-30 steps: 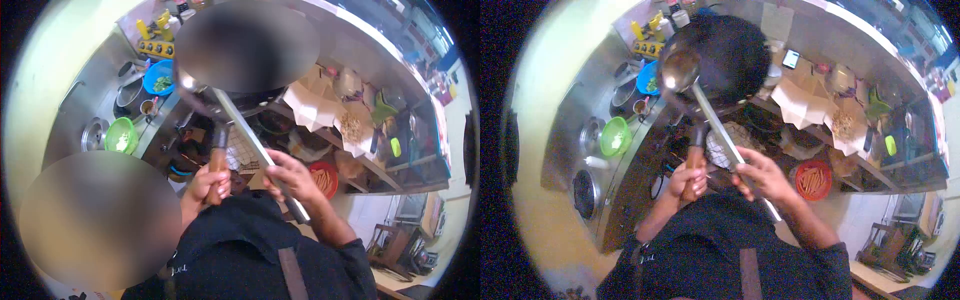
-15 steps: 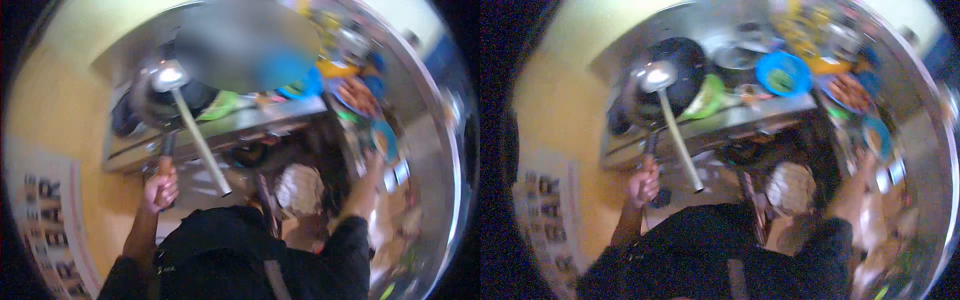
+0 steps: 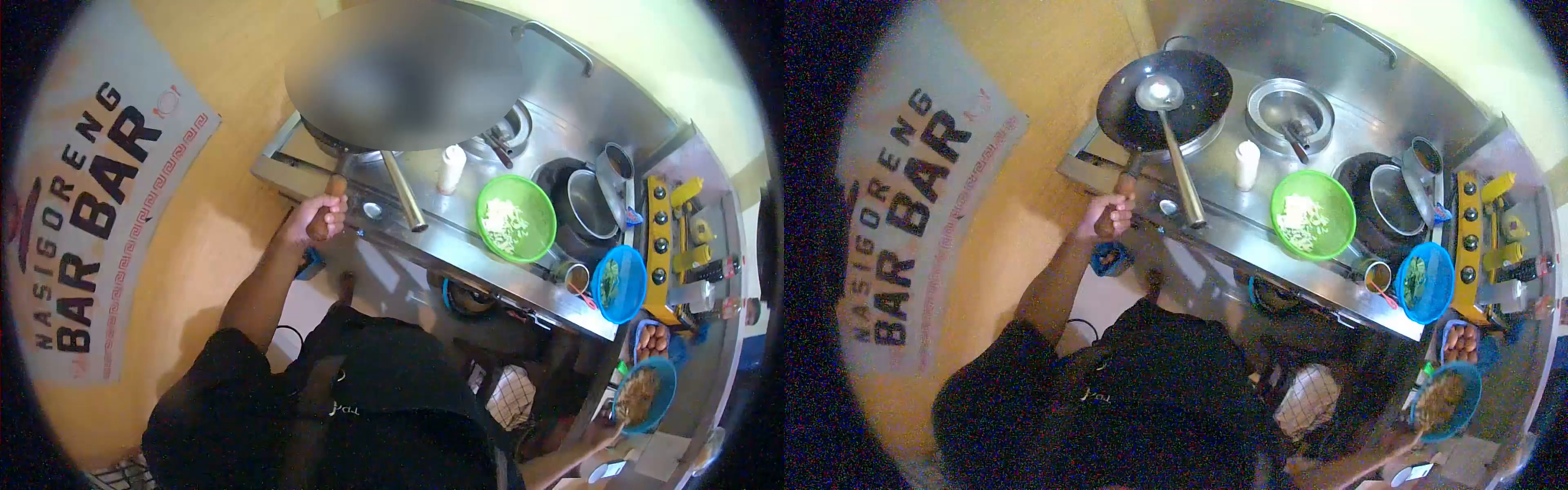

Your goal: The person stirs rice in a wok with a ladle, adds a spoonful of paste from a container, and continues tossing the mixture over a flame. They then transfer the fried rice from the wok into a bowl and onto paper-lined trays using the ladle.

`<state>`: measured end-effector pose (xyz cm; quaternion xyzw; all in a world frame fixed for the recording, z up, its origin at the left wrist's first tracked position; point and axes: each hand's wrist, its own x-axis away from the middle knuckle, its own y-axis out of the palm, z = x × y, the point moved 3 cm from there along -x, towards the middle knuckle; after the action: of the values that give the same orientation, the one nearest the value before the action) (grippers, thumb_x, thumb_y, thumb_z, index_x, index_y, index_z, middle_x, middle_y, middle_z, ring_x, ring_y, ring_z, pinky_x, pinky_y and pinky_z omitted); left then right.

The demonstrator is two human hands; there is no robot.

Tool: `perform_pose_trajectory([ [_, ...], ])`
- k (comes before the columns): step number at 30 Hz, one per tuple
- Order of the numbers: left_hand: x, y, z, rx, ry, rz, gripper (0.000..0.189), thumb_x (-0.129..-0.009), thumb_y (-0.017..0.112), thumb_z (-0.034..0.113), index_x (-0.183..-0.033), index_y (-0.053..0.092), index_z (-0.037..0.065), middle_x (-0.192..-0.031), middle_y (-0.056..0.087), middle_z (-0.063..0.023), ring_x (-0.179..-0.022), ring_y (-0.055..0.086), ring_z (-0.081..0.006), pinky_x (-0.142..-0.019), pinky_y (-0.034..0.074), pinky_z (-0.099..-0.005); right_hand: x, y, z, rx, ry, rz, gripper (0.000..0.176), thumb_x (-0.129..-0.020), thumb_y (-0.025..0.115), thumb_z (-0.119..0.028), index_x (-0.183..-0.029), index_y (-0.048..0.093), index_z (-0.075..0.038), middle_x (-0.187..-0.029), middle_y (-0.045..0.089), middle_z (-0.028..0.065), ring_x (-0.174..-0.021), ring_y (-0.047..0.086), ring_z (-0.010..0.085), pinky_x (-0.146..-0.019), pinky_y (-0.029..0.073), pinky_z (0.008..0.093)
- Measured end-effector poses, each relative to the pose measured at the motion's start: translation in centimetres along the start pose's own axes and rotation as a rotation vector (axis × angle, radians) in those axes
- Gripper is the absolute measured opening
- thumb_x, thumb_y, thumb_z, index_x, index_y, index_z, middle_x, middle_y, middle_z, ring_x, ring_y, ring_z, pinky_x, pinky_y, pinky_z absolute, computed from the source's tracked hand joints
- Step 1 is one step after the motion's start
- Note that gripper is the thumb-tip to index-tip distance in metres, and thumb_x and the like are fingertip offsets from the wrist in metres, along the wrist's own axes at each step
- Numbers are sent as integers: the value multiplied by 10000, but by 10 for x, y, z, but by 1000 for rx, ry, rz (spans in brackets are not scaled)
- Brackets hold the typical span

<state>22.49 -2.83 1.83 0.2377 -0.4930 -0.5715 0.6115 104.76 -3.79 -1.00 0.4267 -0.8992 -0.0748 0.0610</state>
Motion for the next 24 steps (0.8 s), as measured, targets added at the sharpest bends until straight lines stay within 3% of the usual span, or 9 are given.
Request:
perform_pose_trajectory([
  [3,-18,-44,57,-54,-48,21,84,-817,531,118,-892,508,87,-632,471,19,-490,455,-101,-461,423,-261,47,111,-2,240,-273,-192,487,-769,621,-212,-1187,487,-2,-1067,592,152,-931,580,244,-798,475,406],
  [5,-24,-59,95,-161,-128,-125,84,-815,536,106,-890,511,79,-643,475,19,-514,468,-99,-477,430,-262,95,230,-12,-446,191,-381,468,-765,608,-200,-1177,494,-9,-1120,562,151,-946,568,272,-791,481,411],
  [9,-43,-104,140,30,-198,-30,79,-816,531,88,-891,519,67,-650,485,11,-523,472,-104,-496,423,-261,166,419,14,-190,271,-460,496,-769,593,-206,-1209,451,-28,-1203,518,131,-1045,532,293,-769,483,400],
  [10,-48,-113,146,18,-194,-12,64,-818,535,92,-875,519,68,-652,486,7,-524,471,-105,-500,422,-262,164,464,37,439,-306,-732,467,-784,583,-221,-1192,460,-33,-1156,538,123,-994,553,277,-739,489,386],
  [11,-56,-119,157,3,-183,0,51,-820,538,96,-858,519,68,-654,487,3,-524,470,-106,-503,421,-263,184,519,46,-56,129,-709,467,-785,581,-254,-1184,465,-41,-1110,555,108,-926,572,258,-706,490,352],
  [13,-67,-140,168,-3,-196,-30,47,-814,546,91,-838,511,70,-654,487,-1,-533,483,-108,-497,426,-271,221,624,50,-107,251,-777,527,-749,603,-200,-1217,425,-37,-1116,536,133,-889,578,251,-672,517,342],
  [17,-90,-203,165,-154,-236,-43,124,-806,579,117,-877,486,77,-649,494,-8,-501,491,-116,-474,440,-286,292,778,48,290,-87,-829,746,-678,680,-170,-1320,304,-118,-1183,464,151,-907,565,289,-730,502,408],
  [21,-74,-174,167,-124,-234,12,171,-803,593,129,-920,477,84,-664,501,-12,-527,509,-119,-485,451,-291,319,869,97,916,-820,-819,878,-579,750,-176,-1335,304,-175,-1212,444,186,-1026,529,373,-822,494,417],
  [24,-75,-171,161,16,-270,5,118,-824,580,135,-900,495,105,-666,511,-6,-535,509,-134,-497,445,-305,342,906,117,1260,-809,-1024,902,-536,787,-189,-1306,335,-318,-1256,402,167,-1040,535,403,-808,501,460],
])
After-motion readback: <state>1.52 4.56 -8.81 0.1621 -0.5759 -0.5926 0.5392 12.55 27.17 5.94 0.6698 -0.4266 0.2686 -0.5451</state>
